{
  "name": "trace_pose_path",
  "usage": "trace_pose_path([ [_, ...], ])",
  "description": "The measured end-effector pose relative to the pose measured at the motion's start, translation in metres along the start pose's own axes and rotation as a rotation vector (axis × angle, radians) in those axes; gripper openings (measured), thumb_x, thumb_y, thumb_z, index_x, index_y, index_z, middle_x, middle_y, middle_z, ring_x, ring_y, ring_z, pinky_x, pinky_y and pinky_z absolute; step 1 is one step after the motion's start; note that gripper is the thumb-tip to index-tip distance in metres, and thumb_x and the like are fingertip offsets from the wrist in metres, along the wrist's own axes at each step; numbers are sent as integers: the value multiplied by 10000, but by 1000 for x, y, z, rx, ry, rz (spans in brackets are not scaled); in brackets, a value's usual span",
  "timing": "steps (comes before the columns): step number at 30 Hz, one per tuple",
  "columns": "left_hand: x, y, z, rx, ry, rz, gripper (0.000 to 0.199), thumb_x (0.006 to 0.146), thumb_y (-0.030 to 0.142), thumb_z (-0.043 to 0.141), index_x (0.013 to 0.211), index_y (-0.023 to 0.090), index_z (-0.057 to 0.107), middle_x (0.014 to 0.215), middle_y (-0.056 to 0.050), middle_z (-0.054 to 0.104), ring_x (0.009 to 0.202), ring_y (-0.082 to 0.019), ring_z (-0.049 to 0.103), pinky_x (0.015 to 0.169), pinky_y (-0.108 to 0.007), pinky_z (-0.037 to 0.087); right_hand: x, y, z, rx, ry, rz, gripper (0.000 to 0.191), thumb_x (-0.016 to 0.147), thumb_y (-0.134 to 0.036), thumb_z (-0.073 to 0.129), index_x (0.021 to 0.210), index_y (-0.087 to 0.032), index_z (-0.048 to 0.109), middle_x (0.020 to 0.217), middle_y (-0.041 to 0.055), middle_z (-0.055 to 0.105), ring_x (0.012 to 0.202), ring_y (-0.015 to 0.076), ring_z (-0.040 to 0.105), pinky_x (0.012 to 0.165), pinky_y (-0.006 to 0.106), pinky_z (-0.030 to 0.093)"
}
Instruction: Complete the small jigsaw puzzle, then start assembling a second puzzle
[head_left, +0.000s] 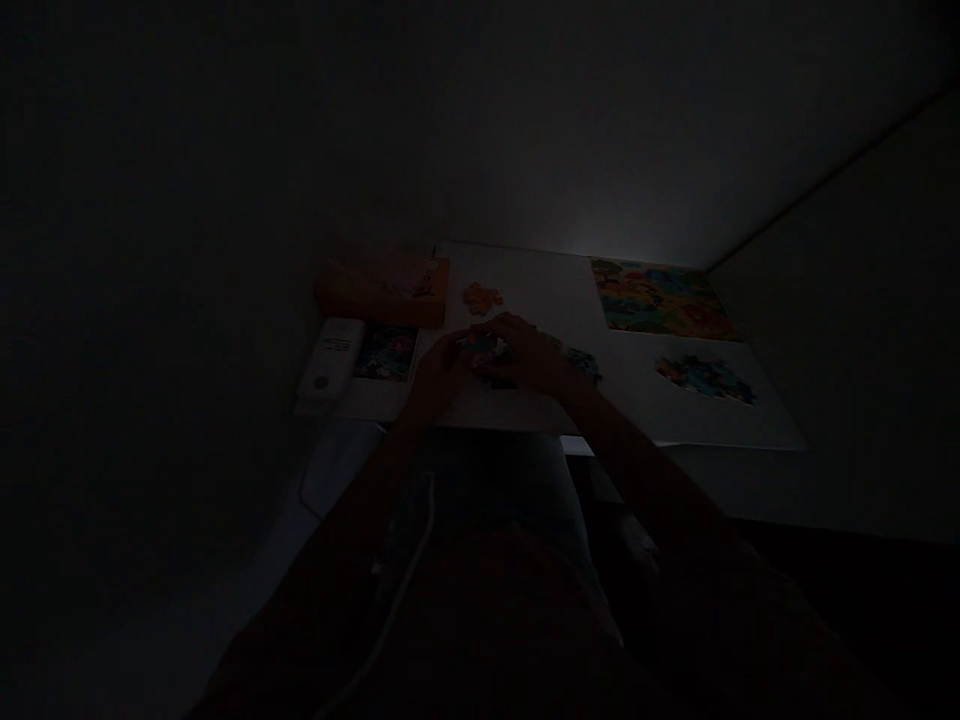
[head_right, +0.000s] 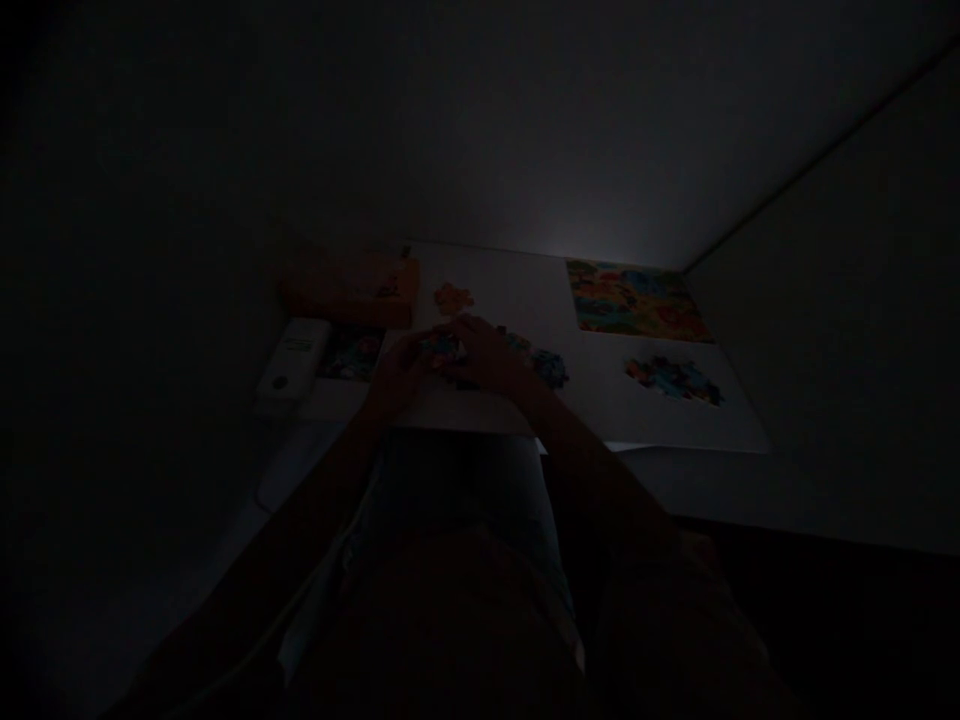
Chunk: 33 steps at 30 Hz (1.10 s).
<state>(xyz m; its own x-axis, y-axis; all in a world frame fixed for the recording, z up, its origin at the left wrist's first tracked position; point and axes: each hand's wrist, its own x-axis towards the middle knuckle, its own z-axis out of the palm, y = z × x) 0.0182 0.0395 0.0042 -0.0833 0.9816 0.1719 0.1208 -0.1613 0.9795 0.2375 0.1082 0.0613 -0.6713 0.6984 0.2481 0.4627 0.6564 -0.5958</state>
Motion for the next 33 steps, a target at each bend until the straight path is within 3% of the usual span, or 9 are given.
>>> trace_pose_path([
  [4, 1, -3, -1, 21, 39, 15, 493, 1072, 628, 768, 1366, 232, 775, 1297, -113, 870, 1143, -269, 838, 1004, -414, 679, -7, 1, -4, -21, 1, -12, 563, 1040, -515, 896, 1559, -324, 794, 1433, 127, 805, 1239, 332, 790, 1139, 515, 632],
  [8, 2, -8, -2, -33, 12, 17, 610, 1009, 726, 817, 1368, 233, 793, 1169, -92, 878, 1029, -250, 839, 917, -390, 683, -14, 5, -7, -81, 38, 5, 546, 1067, -556, 878, 1563, -338, 814, 1373, 118, 847, 1192, 327, 817, 1118, 509, 636],
  [14, 3, -9, -2, -190, -72, 5, 782, 818, 608, 1025, 1456, 252, 747, 1225, -88, 870, 1080, -252, 852, 949, -387, 702, -21, 8, -7, 58, 130, 95, 624, 1044, -571, 870, 1612, -326, 786, 1416, 112, 875, 1136, 328, 853, 1073, 532, 682],
  [17, 3, -7, -3, -179, -77, 11, 736, 844, 604, 1005, 1441, 253, 755, 1111, -58, 860, 1028, -234, 843, 931, -376, 698, -22, 10, -6, 101, 162, 121, 651, 999, -595, 899, 1578, -312, 806, 1421, 117, 875, 1120, 332, 860, 1029, 525, 703],
  [21, 3, -5, -5, -145, -48, 26, 645, 881, 578, 986, 1403, 262, 776, 1133, -58, 852, 1030, -222, 829, 914, -357, 687, -22, 10, -10, 111, 235, 86, 578, 987, -559, 903, 1502, -309, 827, 1404, 115, 865, 1067, 297, 850, 986, 484, 714],
  [25, 5, -6, -5, -133, -6, 11, 663, 873, 591, 984, 1407, 260, 773, 1096, -50, 836, 992, -209, 817, 886, -341, 671, -26, 1, -27, 28, 380, -21, 516, 1011, -583, 876, 1437, -296, 824, 1290, 105, 837, 961, 257, 800, 914, 451, 713],
  [29, 6, -5, -4, -99, 50, 5, 684, 822, 626, 1004, 1353, 257, 783, 995, -26, 798, 940, -207, 793, 854, -344, 674, -37, -14, -56, -79, 465, -99, 491, 1023, -588, 870, 1426, -315, 806, 1288, 93, 794, 975, 254, 755, 907, 448, 711],
  [33, 7, -2, -4, -64, 101, 3, 682, 784, 626, 1009, 1307, 257, 775, 1043, -42, 809, 961, -220, 800, 872, -365, 683, -74, 3, -98, -210, 538, -32, 488, 1000, -602, 889, 1401, -336, 811, 1259, 101, 790, 1010, 288, 750, 955, 505, 708],
])
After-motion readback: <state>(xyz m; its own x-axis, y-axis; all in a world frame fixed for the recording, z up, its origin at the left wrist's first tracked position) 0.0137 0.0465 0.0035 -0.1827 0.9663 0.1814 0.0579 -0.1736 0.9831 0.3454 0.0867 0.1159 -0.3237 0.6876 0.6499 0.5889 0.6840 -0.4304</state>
